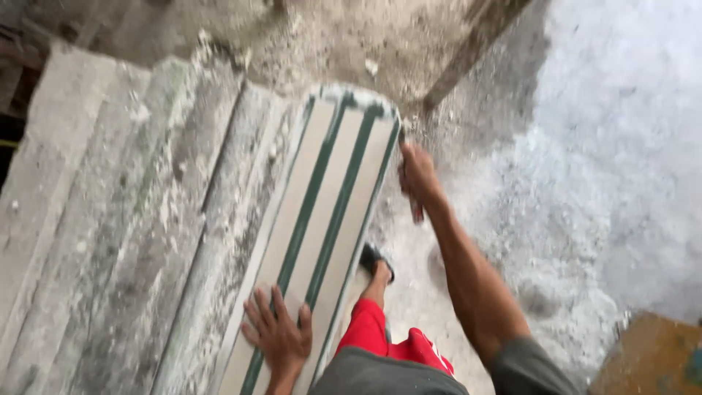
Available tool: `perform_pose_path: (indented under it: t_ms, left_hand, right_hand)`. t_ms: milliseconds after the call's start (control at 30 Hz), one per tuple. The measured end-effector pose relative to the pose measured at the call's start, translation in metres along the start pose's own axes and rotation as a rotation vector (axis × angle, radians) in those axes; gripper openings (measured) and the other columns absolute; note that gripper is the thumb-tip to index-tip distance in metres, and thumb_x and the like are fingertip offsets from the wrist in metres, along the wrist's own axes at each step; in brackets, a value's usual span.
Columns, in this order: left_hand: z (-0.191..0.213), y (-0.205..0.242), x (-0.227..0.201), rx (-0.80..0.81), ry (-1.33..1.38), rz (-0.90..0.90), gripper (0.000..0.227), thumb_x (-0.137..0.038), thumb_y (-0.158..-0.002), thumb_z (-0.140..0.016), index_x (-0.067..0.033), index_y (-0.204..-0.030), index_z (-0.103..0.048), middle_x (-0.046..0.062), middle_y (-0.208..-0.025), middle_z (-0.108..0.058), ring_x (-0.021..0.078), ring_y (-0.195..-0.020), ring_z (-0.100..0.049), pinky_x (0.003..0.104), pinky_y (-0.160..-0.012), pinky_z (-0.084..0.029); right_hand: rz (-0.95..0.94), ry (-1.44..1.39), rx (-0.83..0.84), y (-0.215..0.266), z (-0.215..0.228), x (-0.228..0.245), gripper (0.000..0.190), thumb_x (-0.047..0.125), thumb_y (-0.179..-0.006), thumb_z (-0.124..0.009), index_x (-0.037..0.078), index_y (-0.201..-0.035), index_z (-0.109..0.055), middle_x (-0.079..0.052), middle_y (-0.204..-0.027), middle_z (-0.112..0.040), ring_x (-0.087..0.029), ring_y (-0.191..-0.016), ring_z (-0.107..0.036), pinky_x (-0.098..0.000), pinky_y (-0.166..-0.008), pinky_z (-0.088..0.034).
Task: Scrape and trim excess material from a decorative panel using a putty knife.
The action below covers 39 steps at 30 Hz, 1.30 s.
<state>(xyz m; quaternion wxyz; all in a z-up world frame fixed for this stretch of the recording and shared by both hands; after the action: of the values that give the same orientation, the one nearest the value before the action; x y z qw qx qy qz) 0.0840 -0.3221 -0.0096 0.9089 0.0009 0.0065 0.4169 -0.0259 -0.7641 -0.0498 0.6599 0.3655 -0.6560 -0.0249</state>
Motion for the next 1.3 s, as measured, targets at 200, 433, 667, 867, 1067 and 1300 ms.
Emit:
perform_pose_path:
  t_ms: [200, 433, 667, 867, 1067, 1300]
  left_hand:
    - [-0.007, 0.005, 0.0, -0.209, -0.097, 0.021, 0.078, -0.062, -0.09, -0.044, -0.0146, -0.151, -0.05, 0.016, -0.167, -0.04, 0.0461, -0.151, -0.04, 0.071, -0.115, -0.029]
    - [-0.03, 0.0, 0.009, 0.039, -0.118, 0.062, 0.084, -0.067, -0.09, -0.03, -0.0186, -0.159, -0.03, 0.016, -0.173, -0.017, 0.0446, -0.159, -0.018, 0.072, -0.118, -0.018]
    - [0.008, -0.156, -0.115, -0.079, 0.278, 0.114, 0.082, -0.062, -0.091, -0.046, -0.0077, -0.153, -0.044, 0.029, -0.16, -0.035, 0.0531, -0.149, -0.03, 0.075, -0.11, -0.017]
    - [0.013, -0.288, -0.228, -0.156, 0.369, 0.095, 0.085, -0.059, -0.091, -0.055, -0.0115, -0.16, -0.039, 0.026, -0.164, -0.032, 0.0514, -0.15, -0.03, 0.079, -0.107, -0.022]
    - [-0.011, -0.361, -0.258, -0.25, 0.129, 0.144, 0.074, -0.057, -0.097, -0.049, -0.0112, -0.155, -0.047, 0.026, -0.164, -0.033, 0.0518, -0.151, -0.026, 0.079, -0.109, -0.018]
    - [0.009, -0.359, -0.266, -0.299, -0.026, 0.109, 0.065, -0.05, -0.103, -0.045, -0.0052, -0.148, -0.056, 0.026, -0.159, -0.045, 0.0506, -0.146, -0.038, 0.068, -0.111, -0.026]
  right_hand:
    - [-0.093, -0.12, 0.007, 0.031, -0.007, -0.065, 0.031, 0.042, -0.106, -0.05, 0.015, -0.093, -0.049, 0.0, -0.064, -0.049, -0.011, -0.044, -0.041, -0.0281, -0.033, -0.036]
    - [-0.136, 0.278, 0.023, -0.068, 0.009, 0.181, 0.037, 0.04, -0.114, -0.046, 0.016, -0.087, -0.049, 0.002, -0.067, -0.048, -0.011, -0.049, -0.04, -0.028, -0.039, -0.036]
    - [-0.118, 0.515, -0.016, -0.01, 0.002, 0.07, 0.054, 0.04, -0.105, -0.049, 0.014, -0.153, -0.048, -0.01, -0.069, -0.057, -0.015, -0.042, -0.047, -0.0287, -0.031, -0.04]
    - [-0.155, 0.474, 0.119, -0.076, 0.024, 0.058, 0.037, 0.045, -0.103, -0.057, 0.017, -0.122, -0.072, -0.014, -0.044, -0.053, -0.021, -0.03, -0.051, -0.0314, -0.024, -0.037]
    - [-0.251, 0.348, 0.27, -0.059, 0.02, 0.083, 0.035, 0.036, -0.104, -0.055, 0.008, -0.115, -0.074, -0.009, -0.056, -0.052, -0.014, -0.041, -0.048, -0.0294, -0.031, -0.035]
    - [-0.278, 0.606, 0.642, -0.103, 0.024, 0.123, 0.054, 0.05, -0.102, -0.06, 0.008, -0.067, -0.065, -0.012, -0.051, -0.057, -0.024, -0.05, -0.053, -0.0374, -0.047, -0.043]
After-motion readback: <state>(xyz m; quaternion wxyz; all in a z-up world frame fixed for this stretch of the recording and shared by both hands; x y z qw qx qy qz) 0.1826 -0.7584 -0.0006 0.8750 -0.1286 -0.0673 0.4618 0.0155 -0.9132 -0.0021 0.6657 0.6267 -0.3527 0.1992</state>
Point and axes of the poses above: each hand's wrist, its own y-axis away from the middle knuckle, its own z-axis out of the back of the hand, x = y × z, the point moved 8 cm from there along -y, towards the middle knuckle
